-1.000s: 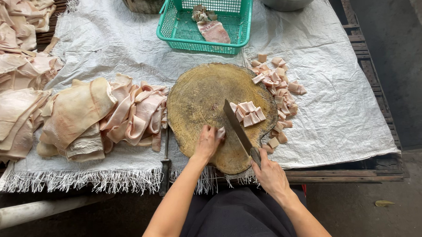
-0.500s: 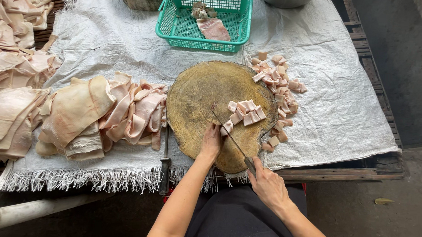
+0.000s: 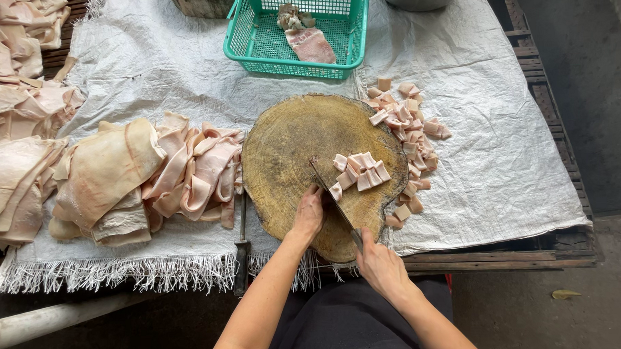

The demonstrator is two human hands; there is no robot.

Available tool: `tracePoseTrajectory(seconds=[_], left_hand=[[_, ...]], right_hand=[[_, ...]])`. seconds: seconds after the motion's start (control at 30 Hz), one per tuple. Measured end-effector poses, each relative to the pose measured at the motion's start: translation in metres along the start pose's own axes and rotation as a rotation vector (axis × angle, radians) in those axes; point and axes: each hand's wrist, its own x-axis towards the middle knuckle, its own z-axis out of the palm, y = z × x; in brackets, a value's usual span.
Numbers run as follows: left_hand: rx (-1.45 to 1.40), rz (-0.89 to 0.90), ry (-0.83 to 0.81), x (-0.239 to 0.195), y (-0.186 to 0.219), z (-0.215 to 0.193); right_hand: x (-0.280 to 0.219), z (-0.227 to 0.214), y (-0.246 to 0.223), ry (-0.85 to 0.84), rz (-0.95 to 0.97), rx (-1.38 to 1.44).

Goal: The person is slicing sheets of pork skin into strips and then into smaller rectangular pieces using a large knife on a wooden cutting board.

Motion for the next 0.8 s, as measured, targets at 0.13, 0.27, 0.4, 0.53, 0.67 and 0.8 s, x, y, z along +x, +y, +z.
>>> tracePoseTrajectory(seconds=[0.13,0.27,0.4,0.53,0.67,0.8], left_hand=[[-0.06,-0.022,-0.017,-0.004,0.0,-0.001],[-0.043,0.045,0.0,-0.003,0.022,-0.021],[-0.068,0.03,0.008,-0.006,0.045,-0.039],[-0.024,-0.113,-0.106,0.006,0.047,-0.032],[-0.084,-0.268,-0.214,0.032,0.058,-0.018],[-0.177,-0.391,-0.225,0.062,0.092,-0.003]], right_hand=[[0.032,0.004,-0.01,0.057,-0.053,-0.024],[0.057,0.01,-0.011,0.109,-0.061,0.023],[0.065,-0.02,-0.003,-0.08,0.025,0.289],[0.042,-0.05,0.008,-0.075,0.136,0.558],[0.029,-0.051,0.025,0.139,0.106,0.514],[0.02,-0.064,0.032,0.243,0.156,0.524]])
